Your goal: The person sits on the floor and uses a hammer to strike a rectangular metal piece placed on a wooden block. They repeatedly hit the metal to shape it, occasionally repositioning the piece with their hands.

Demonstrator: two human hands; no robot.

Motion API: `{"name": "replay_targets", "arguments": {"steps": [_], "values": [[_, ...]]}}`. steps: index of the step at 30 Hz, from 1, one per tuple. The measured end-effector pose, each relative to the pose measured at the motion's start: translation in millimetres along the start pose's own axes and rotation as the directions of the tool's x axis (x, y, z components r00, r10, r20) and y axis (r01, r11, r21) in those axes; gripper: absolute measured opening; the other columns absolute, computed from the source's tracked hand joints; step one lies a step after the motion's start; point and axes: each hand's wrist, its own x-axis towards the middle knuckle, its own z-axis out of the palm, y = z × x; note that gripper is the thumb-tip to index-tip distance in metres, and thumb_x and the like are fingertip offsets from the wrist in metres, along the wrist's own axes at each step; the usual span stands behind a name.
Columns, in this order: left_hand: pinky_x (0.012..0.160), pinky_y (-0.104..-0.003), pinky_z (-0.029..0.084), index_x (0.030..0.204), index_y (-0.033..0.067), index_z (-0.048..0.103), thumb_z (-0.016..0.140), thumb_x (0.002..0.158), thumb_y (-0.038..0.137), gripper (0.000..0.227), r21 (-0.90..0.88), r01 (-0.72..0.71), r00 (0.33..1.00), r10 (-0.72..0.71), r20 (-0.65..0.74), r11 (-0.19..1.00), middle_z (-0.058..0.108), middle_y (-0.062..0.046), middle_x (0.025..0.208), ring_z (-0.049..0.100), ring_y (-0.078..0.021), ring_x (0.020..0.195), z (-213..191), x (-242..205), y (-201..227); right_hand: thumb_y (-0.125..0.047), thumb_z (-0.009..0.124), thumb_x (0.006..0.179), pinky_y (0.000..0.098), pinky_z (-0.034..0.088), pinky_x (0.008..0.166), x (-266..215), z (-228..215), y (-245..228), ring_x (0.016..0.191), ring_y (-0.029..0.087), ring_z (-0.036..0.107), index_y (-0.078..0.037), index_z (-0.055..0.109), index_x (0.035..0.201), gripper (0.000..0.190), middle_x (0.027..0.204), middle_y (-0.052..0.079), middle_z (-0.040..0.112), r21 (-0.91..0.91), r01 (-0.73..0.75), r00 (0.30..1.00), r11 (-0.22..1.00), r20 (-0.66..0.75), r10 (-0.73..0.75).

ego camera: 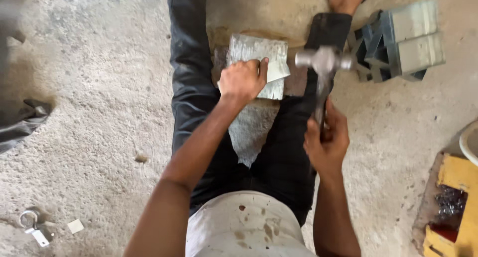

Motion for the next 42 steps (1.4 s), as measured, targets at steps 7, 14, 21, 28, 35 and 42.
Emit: {"name": "replay_targets", "arguments": {"steps": [7,14,21,28,35,42], "values": [[0.067,-0.052,0.047,0.105,-0.0102,0.068,0.035,0.115,0.031,0.054,-0.432,-0.537,0.700,0.097,-0.708,0.724,0.063,-0.026,0.078,0.060,-0.0440,0.069,118.8,6.5,-58.8,0.000,0.063,0.107,0.0210,0.045,0.042,-42.4,-7.6,-39.7,0.055,0.009,0.057,-0.001,0.049,0.151,0.046,0.088,0.015,0.067,0.011,0.196,0.980,0.980,0.023,-0.197],[0.057,-0.046,0.045,0.098,-0.0075,0.069,0.036,0.107,0.027,0.048,-0.660,-0.458,0.845,0.062,-0.531,0.595,0.057,-0.023,0.065,0.061,-0.0400,0.058,118.7,5.7,-57.4,0.000,0.062,0.104,0.0264,0.046,0.043,-33.8,-23.2,-44.2,0.050,0.011,0.059,-0.007,0.052,0.134,0.032,0.080,0.014,0.068,-0.023,0.675,0.732,0.738,-0.104,-0.673],[0.058,-0.048,0.042,0.092,-0.0072,0.066,0.038,0.113,0.025,0.047,-0.508,-0.550,0.730,0.088,-0.677,0.663,0.058,-0.022,0.067,0.058,-0.0402,0.058,124.0,11.8,-59.2,0.004,0.073,0.096,0.0256,0.036,0.048,-16.1,2.0,-63.3,0.056,0.010,0.050,0.005,0.061,0.134,0.040,0.085,0.013,0.069,-0.462,0.216,0.960,0.860,0.261,-0.100],[0.058,-0.047,0.043,0.089,-0.0051,0.064,0.037,0.109,0.025,0.045,-0.668,-0.450,0.846,0.042,-0.532,0.592,0.055,-0.022,0.064,0.058,-0.0406,0.058,117.3,5.8,-53.8,0.000,0.071,0.104,0.0199,0.042,0.054,0.3,14.2,-38.9,0.067,0.006,0.056,0.004,0.054,0.135,0.036,0.090,0.005,0.066,-0.295,0.511,0.859,0.807,0.221,-0.463],[0.060,-0.047,0.045,0.093,-0.0034,0.066,0.036,0.109,0.027,0.046,-0.662,-0.452,0.845,0.049,-0.533,0.598,0.059,-0.023,0.069,0.061,-0.0423,0.063,120.0,3.7,-54.3,-0.002,0.071,0.105,0.0223,0.043,0.058,-6.1,12.2,-48.9,0.070,0.006,0.058,0.003,0.059,0.138,0.035,0.099,0.006,0.068,-0.426,0.302,0.953,0.853,0.139,-0.268],[0.064,-0.053,0.045,0.097,-0.0011,0.064,0.043,0.114,0.021,0.035,-0.345,-0.601,0.637,0.172,-0.752,0.721,0.061,-0.020,0.077,0.059,-0.0420,0.067,117.3,15.2,-55.1,-0.002,0.074,0.097,0.0233,0.044,0.057,-1.0,3.6,-40.5,0.062,0.009,0.054,-0.001,0.065,0.131,0.035,0.103,0.011,0.075,-0.593,0.292,0.951,0.751,0.265,-0.161]]}}
